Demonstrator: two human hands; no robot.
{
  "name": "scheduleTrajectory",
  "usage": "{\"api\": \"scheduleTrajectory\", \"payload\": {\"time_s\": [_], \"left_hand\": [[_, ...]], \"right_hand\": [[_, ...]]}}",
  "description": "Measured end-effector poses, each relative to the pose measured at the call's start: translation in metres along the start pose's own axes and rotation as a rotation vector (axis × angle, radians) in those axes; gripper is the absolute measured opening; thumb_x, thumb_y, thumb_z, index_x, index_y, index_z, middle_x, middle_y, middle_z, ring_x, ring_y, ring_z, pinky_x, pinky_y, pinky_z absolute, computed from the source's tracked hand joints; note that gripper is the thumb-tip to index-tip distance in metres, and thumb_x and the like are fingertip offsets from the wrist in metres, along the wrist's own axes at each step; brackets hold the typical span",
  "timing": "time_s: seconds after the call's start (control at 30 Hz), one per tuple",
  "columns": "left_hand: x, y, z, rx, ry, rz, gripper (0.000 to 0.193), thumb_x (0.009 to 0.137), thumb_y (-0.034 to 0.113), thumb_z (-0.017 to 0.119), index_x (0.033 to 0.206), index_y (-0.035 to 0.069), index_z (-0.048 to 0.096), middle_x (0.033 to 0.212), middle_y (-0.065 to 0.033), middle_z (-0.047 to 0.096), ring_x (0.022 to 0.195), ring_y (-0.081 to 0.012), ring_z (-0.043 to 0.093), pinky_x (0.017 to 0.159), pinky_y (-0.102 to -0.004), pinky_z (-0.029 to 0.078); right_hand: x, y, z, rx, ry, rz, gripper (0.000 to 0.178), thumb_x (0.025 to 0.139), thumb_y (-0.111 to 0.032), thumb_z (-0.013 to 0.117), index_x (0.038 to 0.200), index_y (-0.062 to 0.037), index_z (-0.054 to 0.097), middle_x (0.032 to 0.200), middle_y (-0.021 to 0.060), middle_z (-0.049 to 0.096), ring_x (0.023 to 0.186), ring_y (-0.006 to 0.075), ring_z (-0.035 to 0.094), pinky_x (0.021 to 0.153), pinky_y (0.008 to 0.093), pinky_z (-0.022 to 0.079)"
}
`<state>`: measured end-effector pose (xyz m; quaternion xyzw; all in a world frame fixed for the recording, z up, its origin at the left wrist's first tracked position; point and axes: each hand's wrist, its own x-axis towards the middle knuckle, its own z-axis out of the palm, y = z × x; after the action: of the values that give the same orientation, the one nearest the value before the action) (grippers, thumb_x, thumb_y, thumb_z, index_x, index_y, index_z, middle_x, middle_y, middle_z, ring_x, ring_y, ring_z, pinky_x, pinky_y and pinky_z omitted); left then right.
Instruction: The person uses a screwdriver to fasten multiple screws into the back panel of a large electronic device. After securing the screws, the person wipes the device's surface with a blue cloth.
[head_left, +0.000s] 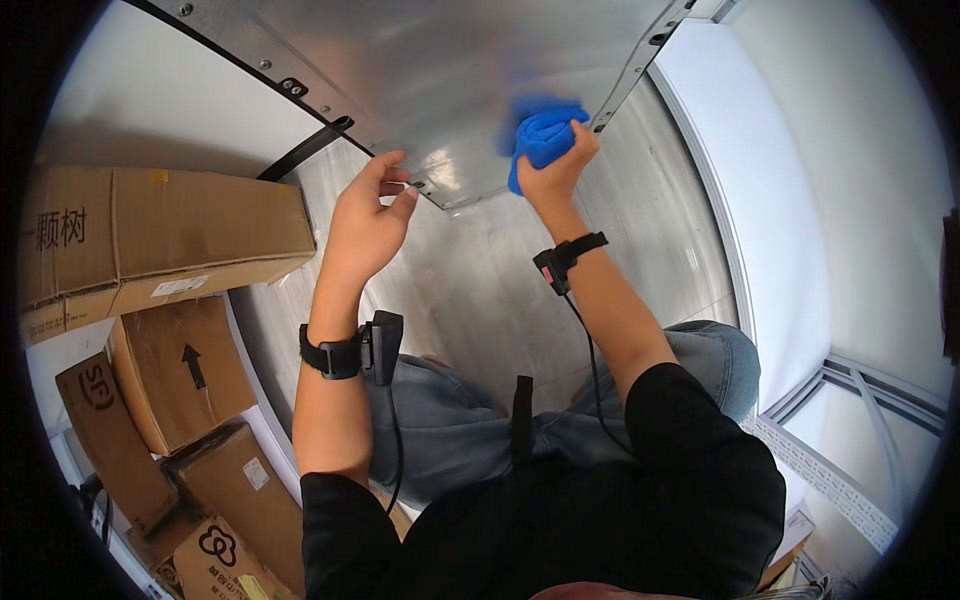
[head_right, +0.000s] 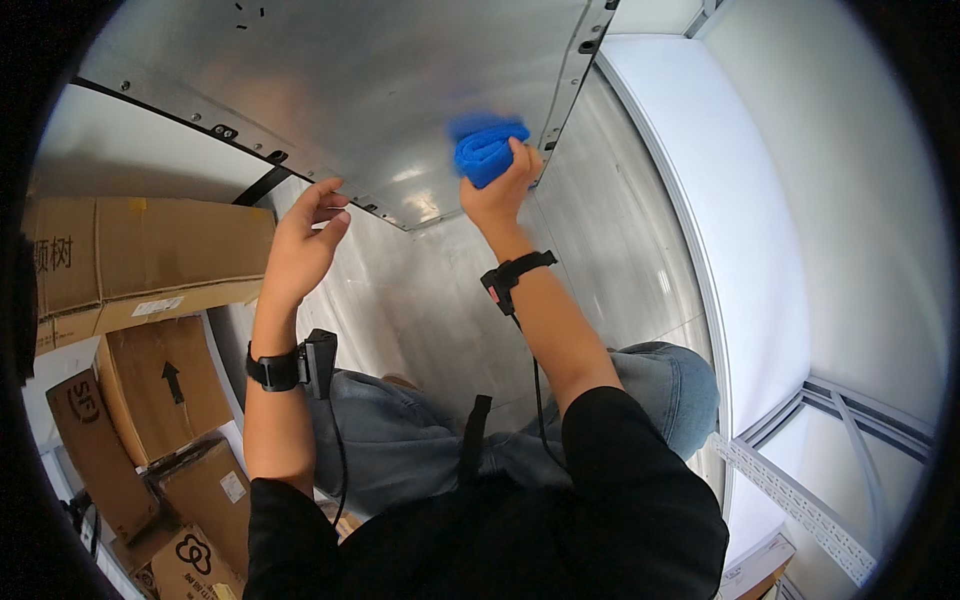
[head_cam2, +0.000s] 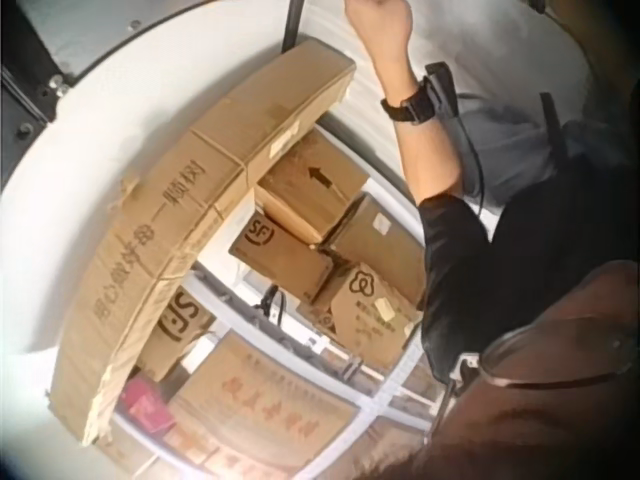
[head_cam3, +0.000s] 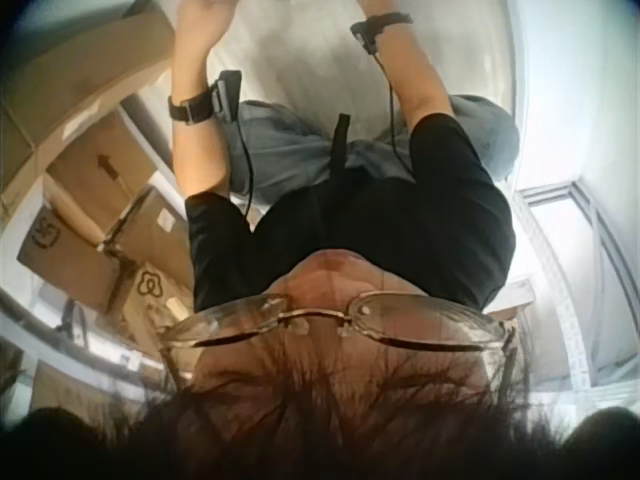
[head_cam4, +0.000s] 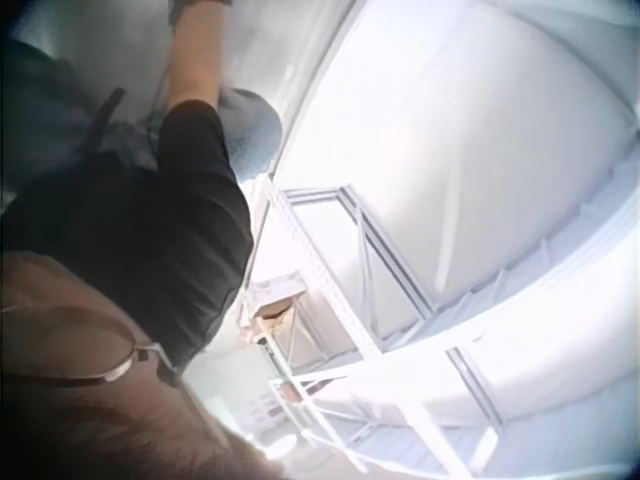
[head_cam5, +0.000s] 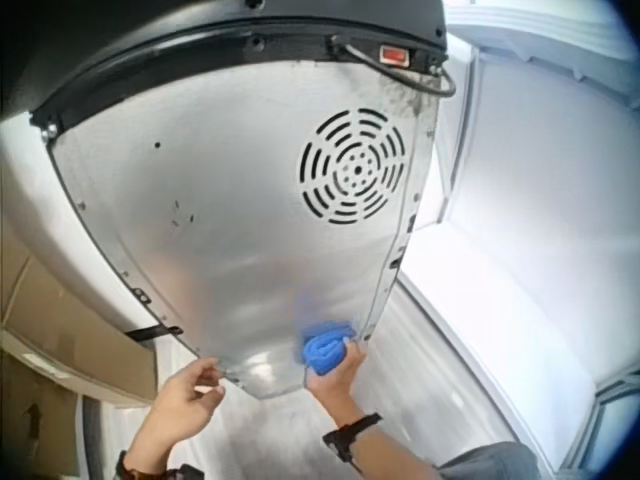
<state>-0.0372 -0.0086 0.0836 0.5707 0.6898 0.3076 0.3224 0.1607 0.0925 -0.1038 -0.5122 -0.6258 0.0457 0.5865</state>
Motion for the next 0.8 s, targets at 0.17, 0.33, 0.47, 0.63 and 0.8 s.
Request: {"api": "scheduleTrajectory", "payload": {"time_s": [0.17,0.33,0.47,0.63,0.8], "left_hand": [[-0.001,-0.012,0.003,0.050,-0.030,-0.024,0.047,0.082,0.014,0.064,0.125,0.000,0.049,0.110,-0.0155,0.061,0.100,-0.0261,0.060,0.082,-0.0348,0.049],[0.001,-0.017,0.007,0.123,-0.069,-0.001,0.048,0.082,0.014,0.064,0.127,0.002,0.049,0.112,-0.0152,0.061,0.100,-0.0256,0.060,0.081,-0.0338,0.049],[-0.001,-0.018,0.007,0.129,-0.074,-0.042,0.049,0.084,0.013,0.064,0.129,0.004,0.048,0.115,-0.0151,0.059,0.101,-0.0249,0.060,0.080,-0.0335,0.050],[0.004,-0.020,0.009,0.101,-0.083,-0.051,0.051,0.082,0.016,0.065,0.128,0.001,0.048,0.117,-0.0184,0.058,0.101,-0.0288,0.060,0.077,-0.0351,0.051],[0.012,-0.013,0.018,0.095,-0.128,-0.071,0.053,0.083,0.017,0.064,0.131,0.001,0.045,0.119,-0.0189,0.057,0.102,-0.0291,0.059,0.079,-0.0354,0.050]], "right_hand": [[-0.060,-0.018,0.040,0.069,-0.122,0.237,0.080,0.063,-0.002,0.073,0.127,-0.0014,0.025,0.121,0.0266,0.032,0.114,0.0445,0.034,0.095,0.0531,0.031],[-0.095,-0.050,0.061,0.189,-0.191,0.225,0.080,0.063,-0.001,0.072,0.128,-0.0043,0.026,0.119,0.0274,0.034,0.111,0.0456,0.038,0.094,0.0524,0.032],[-0.075,-0.068,0.053,0.224,-0.140,0.195,0.077,0.063,0.001,0.070,0.127,-0.0077,0.028,0.119,0.0262,0.034,0.110,0.0451,0.038,0.094,0.0522,0.033],[-0.027,-0.048,0.024,0.174,0.021,0.241,0.071,0.064,0.002,0.069,0.124,-0.0066,0.033,0.120,0.0220,0.037,0.111,0.0417,0.039,0.095,0.0487,0.033],[-0.003,0.008,0.000,0.039,0.161,0.320,0.071,0.064,0.001,0.068,0.126,-0.0042,0.035,0.121,0.0197,0.040,0.115,0.0400,0.038,0.098,0.0483,0.032]]}}
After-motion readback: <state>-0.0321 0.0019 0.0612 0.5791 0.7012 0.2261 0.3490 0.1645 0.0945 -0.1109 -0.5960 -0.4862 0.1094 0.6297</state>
